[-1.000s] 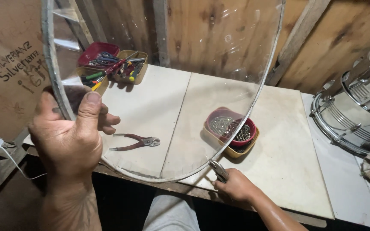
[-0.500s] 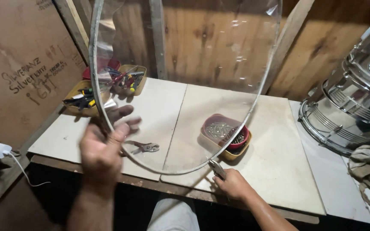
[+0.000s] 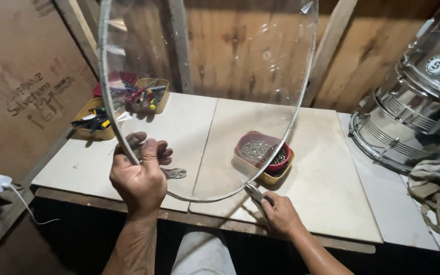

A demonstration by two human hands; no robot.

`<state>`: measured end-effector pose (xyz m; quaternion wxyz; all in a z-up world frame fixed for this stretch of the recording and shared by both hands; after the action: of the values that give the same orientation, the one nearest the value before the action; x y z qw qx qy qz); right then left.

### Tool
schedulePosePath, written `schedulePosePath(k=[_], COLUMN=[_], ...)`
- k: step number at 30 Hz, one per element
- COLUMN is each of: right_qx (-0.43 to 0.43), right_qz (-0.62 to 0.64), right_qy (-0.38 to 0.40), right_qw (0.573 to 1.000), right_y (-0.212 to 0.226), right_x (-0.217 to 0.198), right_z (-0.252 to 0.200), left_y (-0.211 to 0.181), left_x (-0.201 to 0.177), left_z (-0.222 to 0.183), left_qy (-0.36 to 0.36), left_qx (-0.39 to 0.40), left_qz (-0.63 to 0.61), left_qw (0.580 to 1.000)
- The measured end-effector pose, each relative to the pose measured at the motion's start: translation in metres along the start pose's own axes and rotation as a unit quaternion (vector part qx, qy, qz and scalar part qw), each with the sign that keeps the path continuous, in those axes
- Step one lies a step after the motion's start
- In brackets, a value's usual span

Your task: Repairing a drum head by using pliers to manipulate the metal rim

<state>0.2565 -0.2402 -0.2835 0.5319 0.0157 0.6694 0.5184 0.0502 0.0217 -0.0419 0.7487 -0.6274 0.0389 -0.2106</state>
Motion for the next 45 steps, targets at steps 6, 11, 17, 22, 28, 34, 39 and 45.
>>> schedulePosePath(k=[6, 11, 17, 22, 28, 34, 39, 45], right_qx=[0.026, 0.076, 0.129, 0.091, 0.037, 0.057, 0.108, 0.075], right_qz=[0.097, 0.087, 0.256, 0.16, 0.07, 0.046, 0.072, 0.067], right_qy=[-0.026, 0.052, 0.09, 0.096, 0.073, 0.065, 0.125, 0.212], right_qw=[0.995, 0.992, 0.954, 0.978, 0.994, 0.995, 0.984, 0.972], right_y=[-0.006, -0.01, -0.017, -0.022, -0.019, -0.017, -0.026, -0.004], right_x=[0.002, 0.003, 0.016, 0.016, 0.017, 0.014, 0.015, -0.003], right_z=[-0.007, -0.012, -0.012, -0.007, -0.004, -0.006, -0.009, -0.013], left_y=[0.008, 0.008, 0.012, 0.011, 0.017, 0.016, 0.011, 0.011], left_x=[-0.002, -0.002, -0.001, 0.002, 0.003, 0.014, 0.013, -0.001], left_z=[-0.001, -0.002, -0.001, 0.0, 0.001, -0.009, -0.012, -0.013], left_qy=[-0.013, -0.02, -0.021, -0.016, 0.006, 0.05, 0.035, 0.029], left_qx=[0.015, -0.014, -0.006, -0.034, -0.02, -0.027, -0.074, -0.084], left_qz=[0.013, 0.017, 0.01, 0.003, -0.008, -0.044, -0.05, -0.076], left_qw=[1.0, 1.0, 1.0, 0.999, 1.0, 0.997, 0.995, 0.993])
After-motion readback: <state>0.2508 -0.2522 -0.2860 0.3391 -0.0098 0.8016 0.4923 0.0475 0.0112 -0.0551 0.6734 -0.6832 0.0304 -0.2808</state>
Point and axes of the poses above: each hand's wrist, its own z-axis towards the middle knuckle, its own x-axis out of the palm, y = z × x, the point moved 5 cm from there along z, towards the middle knuckle, and after that the axes turned 12 degrees about -x, right-handed, at the moved point
